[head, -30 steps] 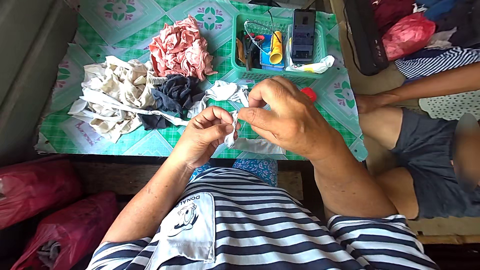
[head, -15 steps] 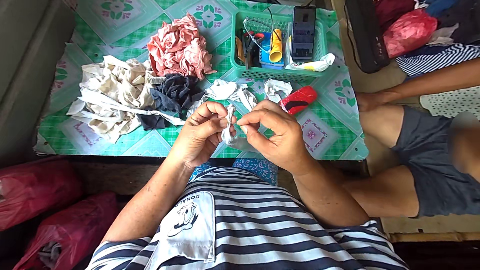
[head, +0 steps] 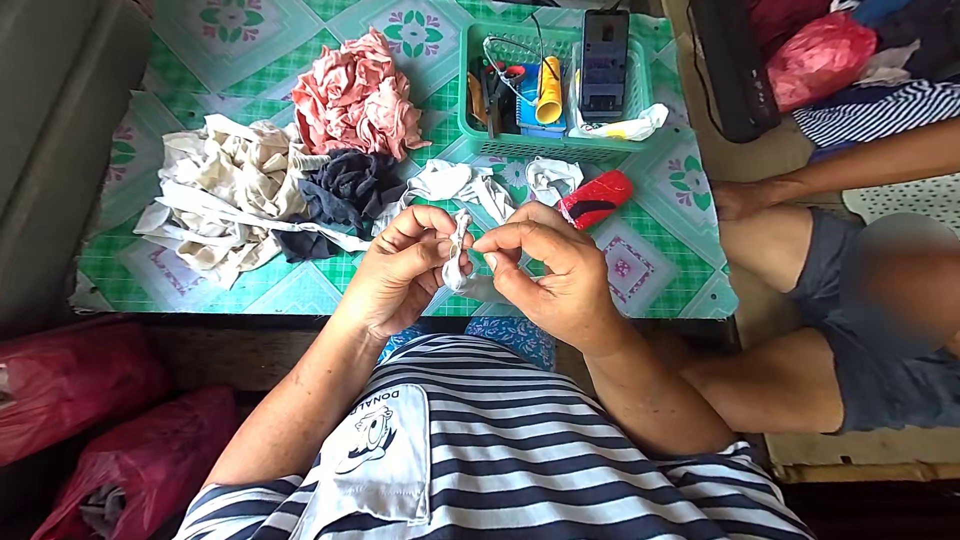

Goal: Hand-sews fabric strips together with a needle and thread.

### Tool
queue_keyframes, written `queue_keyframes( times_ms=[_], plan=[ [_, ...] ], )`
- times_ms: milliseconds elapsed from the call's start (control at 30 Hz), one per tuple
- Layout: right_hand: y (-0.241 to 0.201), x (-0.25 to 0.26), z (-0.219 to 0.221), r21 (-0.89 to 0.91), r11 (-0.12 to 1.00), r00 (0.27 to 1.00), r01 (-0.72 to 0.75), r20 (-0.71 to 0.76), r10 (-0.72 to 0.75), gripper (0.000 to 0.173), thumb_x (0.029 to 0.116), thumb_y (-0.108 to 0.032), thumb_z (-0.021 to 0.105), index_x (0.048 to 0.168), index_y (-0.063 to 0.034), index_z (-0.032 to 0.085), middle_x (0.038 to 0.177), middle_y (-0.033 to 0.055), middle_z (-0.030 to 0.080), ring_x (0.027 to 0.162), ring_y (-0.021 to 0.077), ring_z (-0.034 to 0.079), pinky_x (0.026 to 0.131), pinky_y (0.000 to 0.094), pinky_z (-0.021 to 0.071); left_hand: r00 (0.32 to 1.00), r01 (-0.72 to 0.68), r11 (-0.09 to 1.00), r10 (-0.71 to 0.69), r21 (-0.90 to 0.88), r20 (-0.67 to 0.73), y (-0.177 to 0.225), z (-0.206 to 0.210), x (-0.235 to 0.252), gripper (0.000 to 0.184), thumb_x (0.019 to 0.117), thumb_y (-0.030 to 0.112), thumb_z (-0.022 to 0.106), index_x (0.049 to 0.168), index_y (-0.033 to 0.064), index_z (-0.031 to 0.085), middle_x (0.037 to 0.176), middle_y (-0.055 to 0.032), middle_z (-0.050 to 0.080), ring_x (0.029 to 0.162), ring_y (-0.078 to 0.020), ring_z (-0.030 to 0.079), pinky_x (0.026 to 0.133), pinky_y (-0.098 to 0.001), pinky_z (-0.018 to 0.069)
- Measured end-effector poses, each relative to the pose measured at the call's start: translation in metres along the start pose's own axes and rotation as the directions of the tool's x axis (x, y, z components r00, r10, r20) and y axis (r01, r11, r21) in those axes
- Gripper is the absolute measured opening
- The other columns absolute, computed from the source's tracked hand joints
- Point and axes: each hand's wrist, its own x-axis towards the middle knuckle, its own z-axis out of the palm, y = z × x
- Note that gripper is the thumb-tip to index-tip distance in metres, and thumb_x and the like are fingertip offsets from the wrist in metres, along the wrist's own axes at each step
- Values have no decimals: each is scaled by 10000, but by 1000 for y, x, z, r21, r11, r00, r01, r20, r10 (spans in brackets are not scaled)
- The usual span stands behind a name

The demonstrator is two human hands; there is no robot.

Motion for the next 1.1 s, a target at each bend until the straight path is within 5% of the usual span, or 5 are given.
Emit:
queue_keyframes(
  times_ms=[700, 833, 1100],
  plan=[
    [7, -4, 6, 102, 994, 999, -30, -32, 33, 98, 935, 21, 630, 1013, 58, 678, 955, 88, 638, 879, 66, 626, 799, 174, 553, 999, -37, 998, 37, 49, 5, -2, 1, 1, 152, 948, 31, 675, 1071, 112, 710, 1005, -76, 712, 881, -149, 715, 817, -292, 610],
    [9, -2, 11, 145, 988, 997, -46, -62, 56, 108, 928, 35, 653, 1024, 47, 605, 950, 79, 625, 861, 64, 621, 808, 196, 558, 996, -92, 988, 94, 126, -6, -2, 2, 1, 176, 938, 8, 681, 1081, 108, 702, 1005, -70, 715, 878, -137, 714, 810, -278, 607],
    [4, 2, 22, 118, 992, 993, -41, -107, 54, 179, 955, 33, 606, 1125, 79, 641, 1041, 133, 653, 962, 126, 655, 863, 249, 576, 955, -239, 854, 293, 462, -48, -7, 6, 1, 221, 920, -11, 698, 1090, 129, 684, 972, 25, 713, 866, -55, 686, 817, -227, 586]
  ],
)
